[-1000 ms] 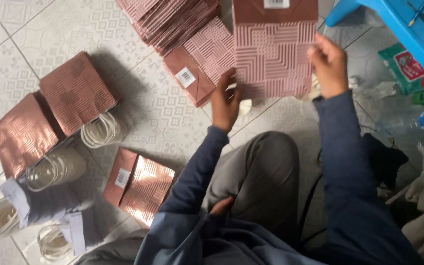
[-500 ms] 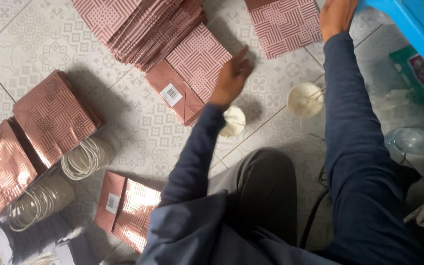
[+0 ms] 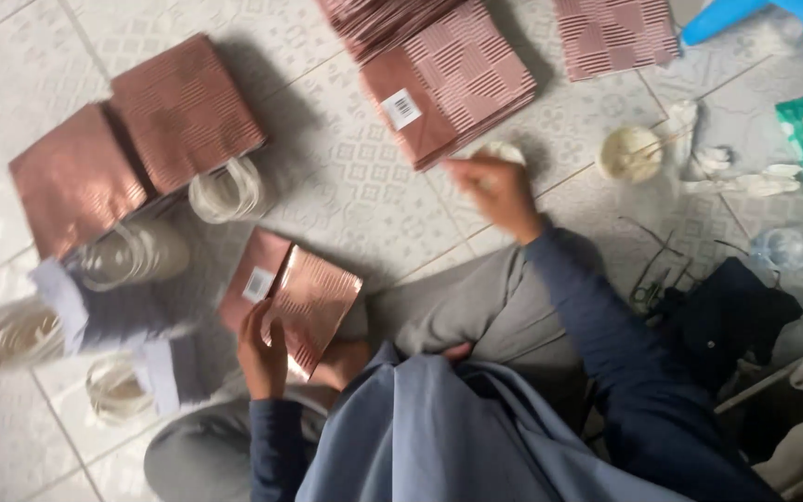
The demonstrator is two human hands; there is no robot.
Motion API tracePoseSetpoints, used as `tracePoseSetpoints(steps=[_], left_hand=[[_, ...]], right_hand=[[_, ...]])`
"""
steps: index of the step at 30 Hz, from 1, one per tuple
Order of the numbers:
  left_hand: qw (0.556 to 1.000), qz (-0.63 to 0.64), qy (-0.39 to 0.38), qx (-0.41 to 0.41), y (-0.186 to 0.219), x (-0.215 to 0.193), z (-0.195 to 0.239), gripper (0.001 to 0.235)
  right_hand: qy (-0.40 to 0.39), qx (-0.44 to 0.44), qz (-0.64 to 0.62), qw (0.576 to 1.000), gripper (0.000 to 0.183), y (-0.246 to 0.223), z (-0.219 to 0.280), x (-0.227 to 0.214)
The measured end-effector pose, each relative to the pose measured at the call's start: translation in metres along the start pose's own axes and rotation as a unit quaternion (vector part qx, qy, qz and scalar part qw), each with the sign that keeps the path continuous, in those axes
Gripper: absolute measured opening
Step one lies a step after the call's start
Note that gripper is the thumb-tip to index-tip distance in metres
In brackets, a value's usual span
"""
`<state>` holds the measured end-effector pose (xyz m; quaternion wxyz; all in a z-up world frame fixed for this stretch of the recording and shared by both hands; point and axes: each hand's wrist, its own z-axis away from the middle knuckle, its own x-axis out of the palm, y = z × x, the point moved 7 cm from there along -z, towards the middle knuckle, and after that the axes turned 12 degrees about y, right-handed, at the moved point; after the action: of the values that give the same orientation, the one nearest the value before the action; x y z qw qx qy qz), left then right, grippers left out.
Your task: The person sits on the floor and assembles patterned paper gift bags. They insert white rope handles into the bag slots, fold the top flaps, and attach small white paper tags to the handles using a small stick to apply adhesive.
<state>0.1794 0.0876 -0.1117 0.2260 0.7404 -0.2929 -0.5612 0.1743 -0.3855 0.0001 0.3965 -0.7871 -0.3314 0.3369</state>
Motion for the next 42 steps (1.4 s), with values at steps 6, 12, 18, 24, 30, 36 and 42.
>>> tracePoseSetpoints(steps=[6,12,18,24,30,36,42], left_hand=[[0.998,-0.058,0.007,-0.033,-0.071,0.002,0.081,0.076],[0.982,0.089,0.044,-0.162,-0.08,0.016,0.068,0.081],[0.965,0.14,0.085,-0.205,-0.095,0.04,0.063,0.08],[0.942,0.209,0.11,-0.239,-0.062,0.021,0.067,0.066],[0.901,0.323,0.184,-0.222,-0.007,-0.024,0.06,0.063],[0.934,0.257,0.171,-0.181,0.014,-0.006,0.079,0.058],[0.989,0.076,0.096,-0.082,0.068,-0.019,0.076,0.049]], right_hand=[[-0.143,0.014,0.054,0.988,0.037,-0.011,0.12,0.167],[-0.193,0.032,0.125,0.973,0.046,0.081,0.183,0.191],[-0.211,0.222,-0.006,0.952,0.039,0.059,0.186,0.197],[-0.18,0.209,-0.143,0.951,0.04,0.075,0.162,0.197],[-0.204,0.227,-0.157,0.939,0.04,0.021,0.144,0.188],[-0.157,0.188,-0.141,0.959,0.052,0.047,0.123,0.188],[-0.058,0.156,0.042,0.985,0.048,0.118,0.11,0.147]])
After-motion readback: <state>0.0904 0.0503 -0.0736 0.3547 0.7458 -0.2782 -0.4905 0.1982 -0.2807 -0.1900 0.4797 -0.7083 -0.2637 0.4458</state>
